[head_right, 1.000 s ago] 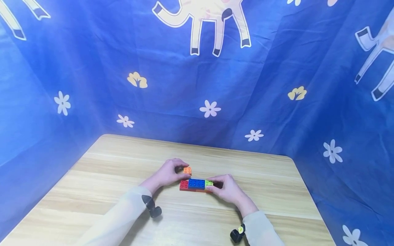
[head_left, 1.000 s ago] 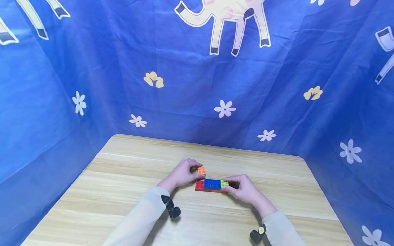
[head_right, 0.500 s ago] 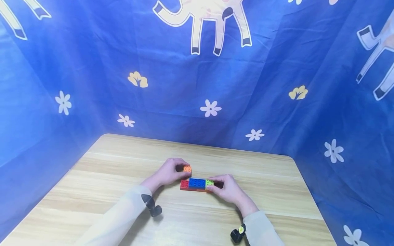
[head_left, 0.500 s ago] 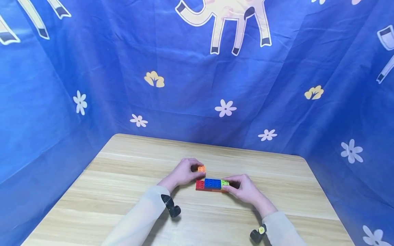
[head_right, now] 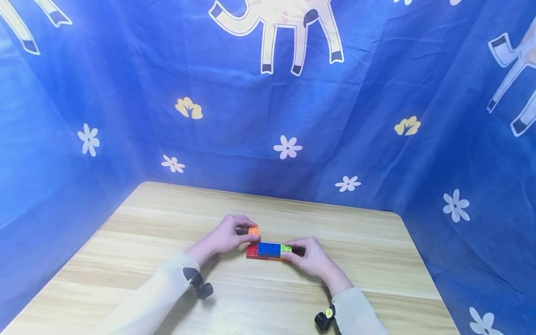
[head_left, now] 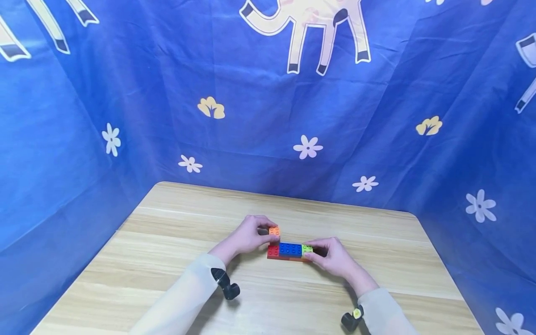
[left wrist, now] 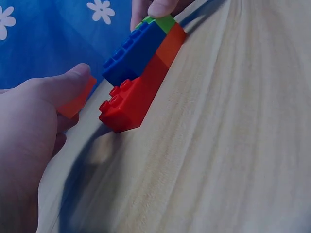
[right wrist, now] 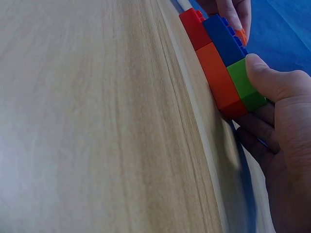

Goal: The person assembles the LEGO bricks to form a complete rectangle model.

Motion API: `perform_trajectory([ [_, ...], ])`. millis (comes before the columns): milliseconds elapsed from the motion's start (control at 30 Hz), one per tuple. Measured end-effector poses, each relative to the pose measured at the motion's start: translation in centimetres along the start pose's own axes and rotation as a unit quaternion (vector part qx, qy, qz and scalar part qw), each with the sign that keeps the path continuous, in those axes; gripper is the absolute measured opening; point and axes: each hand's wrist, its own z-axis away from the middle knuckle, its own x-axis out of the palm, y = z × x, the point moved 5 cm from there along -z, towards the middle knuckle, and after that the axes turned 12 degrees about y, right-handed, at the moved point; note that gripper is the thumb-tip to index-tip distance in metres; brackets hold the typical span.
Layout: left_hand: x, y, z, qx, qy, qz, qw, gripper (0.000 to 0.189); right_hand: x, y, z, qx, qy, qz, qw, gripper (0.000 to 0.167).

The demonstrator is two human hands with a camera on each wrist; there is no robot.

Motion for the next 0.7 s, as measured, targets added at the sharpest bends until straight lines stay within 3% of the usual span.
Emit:
perform_trajectory([
  [233, -0.4, 0.6, 1.0, 0.017, -0.011, 0.003, 0.9998, 0.041, -0.1, -0.2, 0.0, 0.004, 0.003, 0.002, 1.0, 0.033],
  [500, -0.4, 0.7, 2.1, 0.008, -0.013, -0.004, 0.9999, 0.041, -0.1, -0.3, 0.1, 0.002, 0.006, 0.008, 0.9999, 0.033],
  [700, 0.0, 0.8, 2.6, 0.026, -0.014, 0.004, 0.9996, 0.036, -0.1, -0.2, 0.1, 0.009, 0.005, 0.003, 0.9999, 0.033],
])
